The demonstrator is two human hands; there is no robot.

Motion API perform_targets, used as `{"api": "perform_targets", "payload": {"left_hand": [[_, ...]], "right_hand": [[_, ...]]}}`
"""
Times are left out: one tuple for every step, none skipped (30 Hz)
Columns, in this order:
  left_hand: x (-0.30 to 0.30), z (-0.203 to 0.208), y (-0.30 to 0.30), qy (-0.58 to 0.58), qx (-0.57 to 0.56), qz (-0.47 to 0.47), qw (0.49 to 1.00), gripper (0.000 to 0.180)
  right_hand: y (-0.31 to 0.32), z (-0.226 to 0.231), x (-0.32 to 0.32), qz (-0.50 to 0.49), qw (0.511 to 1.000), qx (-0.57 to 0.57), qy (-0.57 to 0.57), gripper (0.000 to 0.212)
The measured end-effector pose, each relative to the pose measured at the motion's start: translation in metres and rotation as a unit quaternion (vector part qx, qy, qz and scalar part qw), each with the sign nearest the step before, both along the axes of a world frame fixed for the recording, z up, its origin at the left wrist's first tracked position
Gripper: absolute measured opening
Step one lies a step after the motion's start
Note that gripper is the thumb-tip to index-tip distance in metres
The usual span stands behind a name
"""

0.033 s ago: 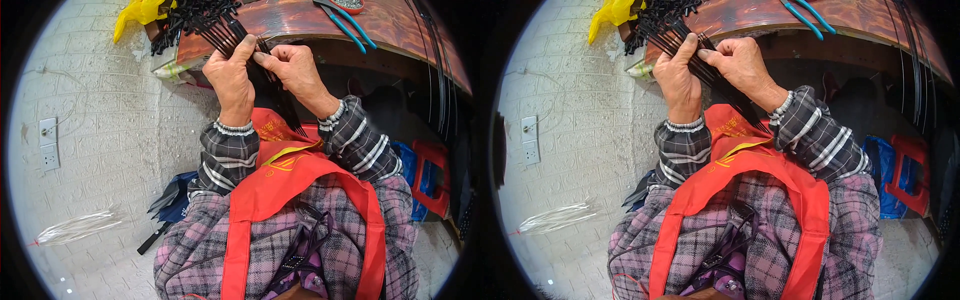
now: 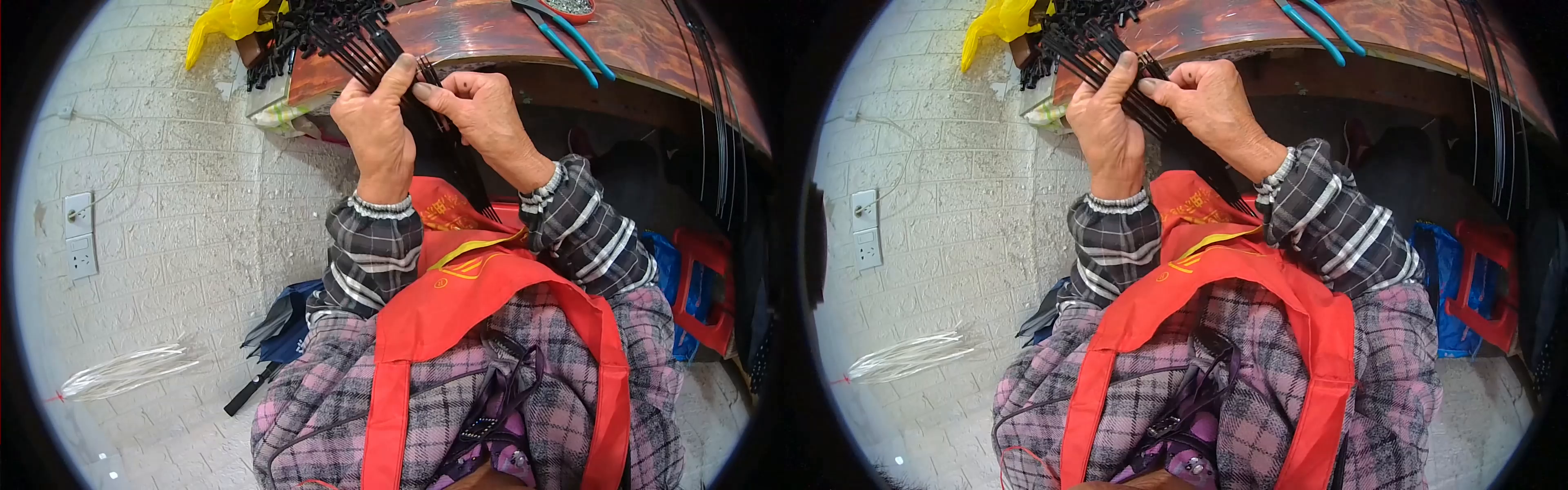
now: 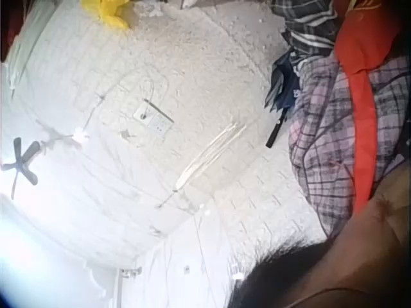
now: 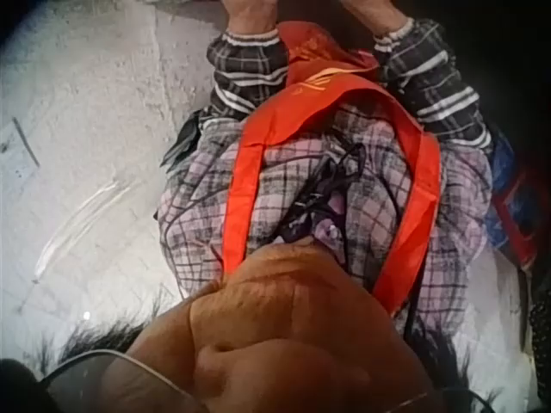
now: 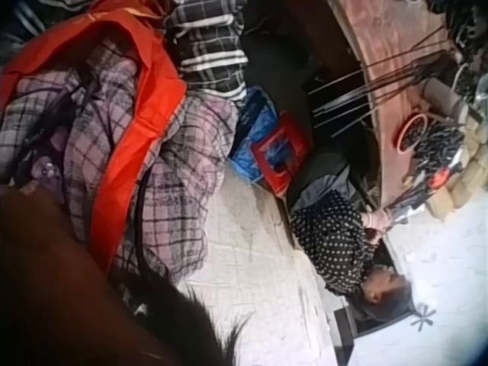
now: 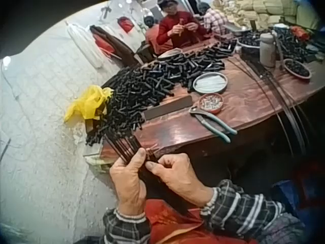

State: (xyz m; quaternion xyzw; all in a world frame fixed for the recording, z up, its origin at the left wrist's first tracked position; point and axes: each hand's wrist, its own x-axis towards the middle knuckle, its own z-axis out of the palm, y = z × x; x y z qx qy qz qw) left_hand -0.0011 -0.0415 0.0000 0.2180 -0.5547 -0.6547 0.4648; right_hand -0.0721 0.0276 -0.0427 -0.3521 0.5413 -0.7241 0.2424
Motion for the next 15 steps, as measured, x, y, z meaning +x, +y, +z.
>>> {"api": "perform_targets", "payload": {"left_hand": [[0.0,0.0,-0.006,0.002,0.024,-0.018,1.0,0.006],[0.0,0.001,-0.012,0.005,0.049,-0.035,0.998,0.005],[-0.001,0.003,-0.016,0.001,0.057,-0.047,0.997,0.006],[-0.001,0.005,-0.017,0.003,0.056,-0.048,0.997,0.006],[-0.002,0.008,-0.017,0.009,0.073,-0.057,0.996,0.007],[-0.003,0.01,-0.018,0.015,0.091,-0.066,0.994,0.007],[-0.003,0.012,-0.017,0.018,0.089,-0.065,0.994,0.007],[-0.003,0.013,-0.016,0.025,0.093,-0.081,0.992,0.007],[-0.003,0.014,-0.014,0.033,0.097,-0.096,0.99,0.007],[-0.002,0.014,-0.014,0.036,0.097,-0.095,0.99,0.007],[0.0,0.013,-0.013,0.037,0.096,-0.107,0.989,0.008],[0.001,0.013,-0.012,0.038,0.094,-0.119,0.988,0.008],[0.001,0.015,-0.009,0.042,0.096,-0.117,0.988,0.008],[0.001,0.017,-0.006,0.059,0.1,-0.131,0.985,0.008],[0.002,0.019,-0.004,0.076,0.105,-0.145,0.981,0.008]], "right_hand": [[0.001,0.005,0.002,0.008,0.998,-0.005,-0.056,0.03],[0.002,0.009,0.002,0.015,0.994,-0.01,-0.111,0.028],[0.002,0.012,0.002,0.016,0.994,-0.011,-0.109,0.028],[0.002,0.015,0.0,0.017,0.993,-0.017,-0.116,0.027],[0.001,0.016,-0.001,0.019,0.992,-0.023,-0.123,0.026],[0.0,0.016,-0.002,0.019,0.992,-0.024,-0.121,0.026],[-0.001,0.014,-0.004,0.006,0.997,-0.037,-0.07,0.026],[-0.001,0.012,-0.006,-0.007,0.999,-0.051,-0.019,0.026],[-0.002,0.011,-0.006,-0.006,0.999,-0.052,-0.016,0.026],[-0.002,0.01,-0.006,-0.007,0.999,-0.048,0.005,0.026],[-0.002,0.01,-0.007,-0.008,0.999,-0.045,0.027,0.026],[-0.001,0.01,-0.007,-0.007,0.999,-0.043,0.03,0.026],[0.001,0.013,-0.008,-0.007,0.998,-0.046,0.041,0.026],[0.004,0.016,-0.009,-0.007,0.997,-0.049,0.052,0.025],[0.007,0.019,-0.01,-0.004,0.997,-0.046,0.055,0.025]]}}
